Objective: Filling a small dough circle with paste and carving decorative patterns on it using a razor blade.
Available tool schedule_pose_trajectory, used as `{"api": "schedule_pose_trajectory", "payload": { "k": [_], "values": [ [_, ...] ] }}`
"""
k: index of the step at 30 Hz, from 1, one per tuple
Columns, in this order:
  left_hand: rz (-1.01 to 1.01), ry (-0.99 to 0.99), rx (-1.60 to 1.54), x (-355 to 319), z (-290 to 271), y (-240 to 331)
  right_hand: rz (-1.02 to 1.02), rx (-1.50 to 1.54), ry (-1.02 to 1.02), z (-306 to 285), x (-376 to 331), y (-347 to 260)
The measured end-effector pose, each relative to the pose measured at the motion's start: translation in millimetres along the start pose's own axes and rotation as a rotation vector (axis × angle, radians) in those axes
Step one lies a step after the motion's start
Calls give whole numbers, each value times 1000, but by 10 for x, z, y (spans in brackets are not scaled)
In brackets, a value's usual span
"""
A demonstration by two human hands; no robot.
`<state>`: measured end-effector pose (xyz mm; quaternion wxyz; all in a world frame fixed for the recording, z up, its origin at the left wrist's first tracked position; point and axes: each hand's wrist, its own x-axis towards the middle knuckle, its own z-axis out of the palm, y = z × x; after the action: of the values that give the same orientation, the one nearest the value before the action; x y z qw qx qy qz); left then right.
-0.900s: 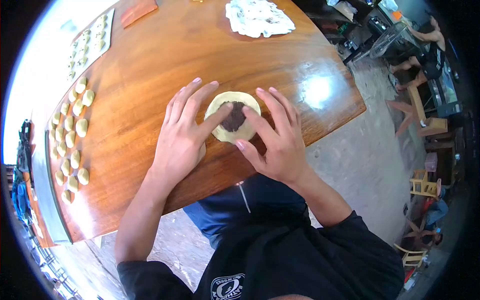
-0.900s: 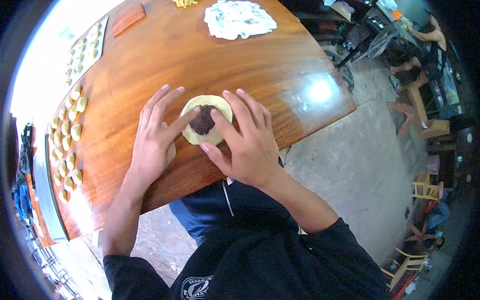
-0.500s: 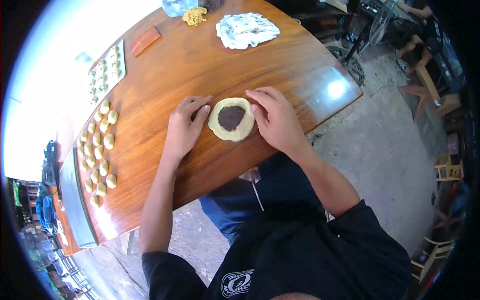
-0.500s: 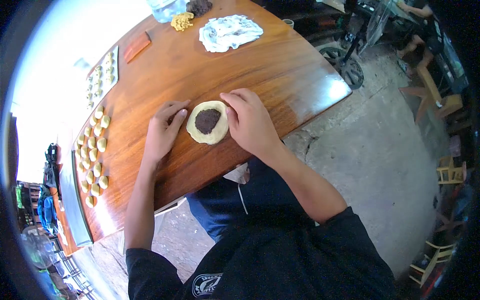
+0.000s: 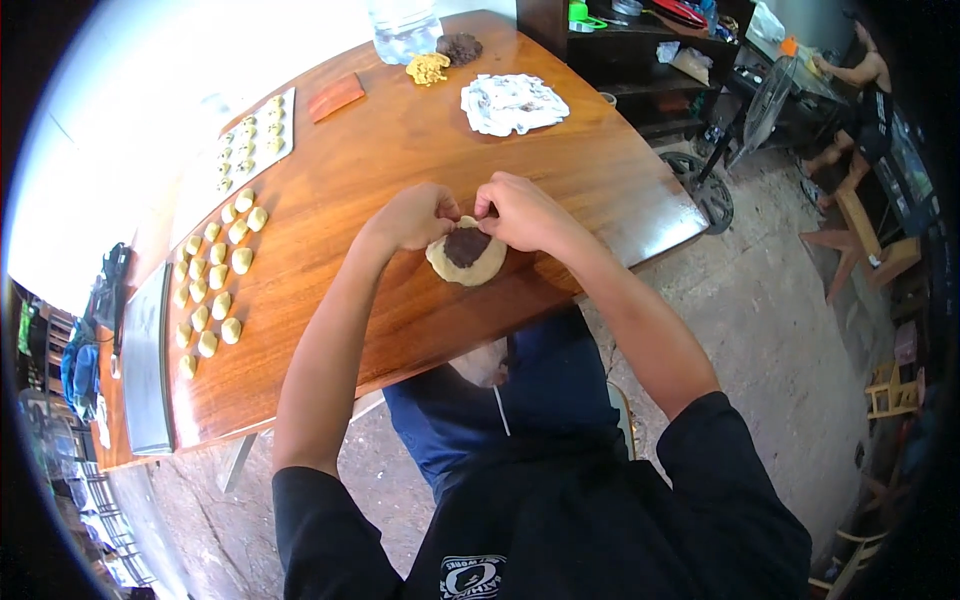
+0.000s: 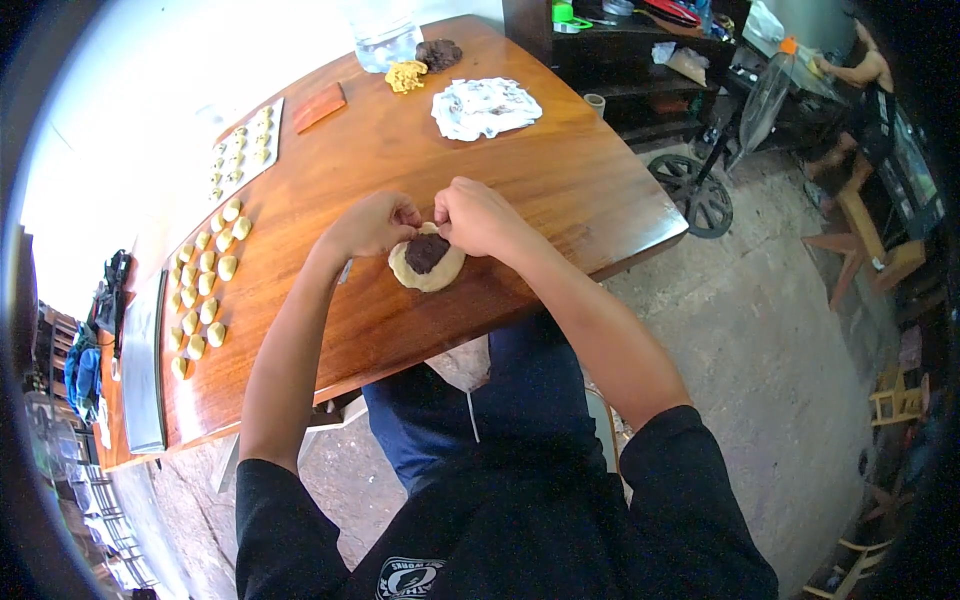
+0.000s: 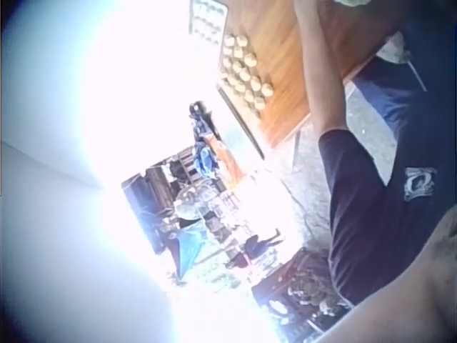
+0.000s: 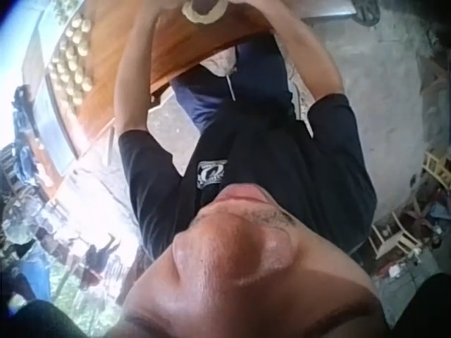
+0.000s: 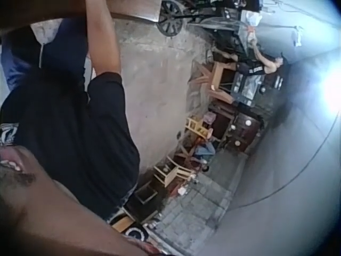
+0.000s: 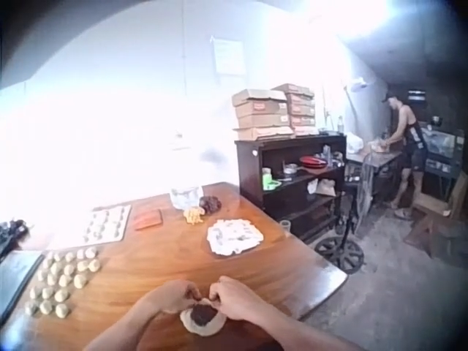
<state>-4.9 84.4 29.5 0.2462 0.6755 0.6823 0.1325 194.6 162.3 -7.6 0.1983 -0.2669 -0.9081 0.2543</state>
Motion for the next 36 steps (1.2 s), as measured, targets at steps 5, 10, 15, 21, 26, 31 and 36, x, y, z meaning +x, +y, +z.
{"api": "schedule_pose_trajectory", "payload": {
  "k": [5, 10, 15, 21, 26, 31, 36],
  "values": [
    [136, 171, 7, -77, 141, -68, -88, 93, 13, -75, -1, -9],
    [86, 81, -160, -107, 111, -73, -88, 323, 24, -53, 45, 133],
    [66, 187, -127, -250, 184, -43, -64, 95, -96, -145, 15, 55],
    [125, 344, -205, -320, 307, -89, -194, 88, -55, -86, 47, 127],
    [154, 455, -228, -336, 385, -46, -48, 281, -56, -133, -17, 41],
    [168, 417, -267, -373, 361, -54, -66, 366, -41, -41, 40, 159],
    [115, 435, -296, -453, 336, 50, -75, 326, -71, -162, -5, 6]
  ]
}}
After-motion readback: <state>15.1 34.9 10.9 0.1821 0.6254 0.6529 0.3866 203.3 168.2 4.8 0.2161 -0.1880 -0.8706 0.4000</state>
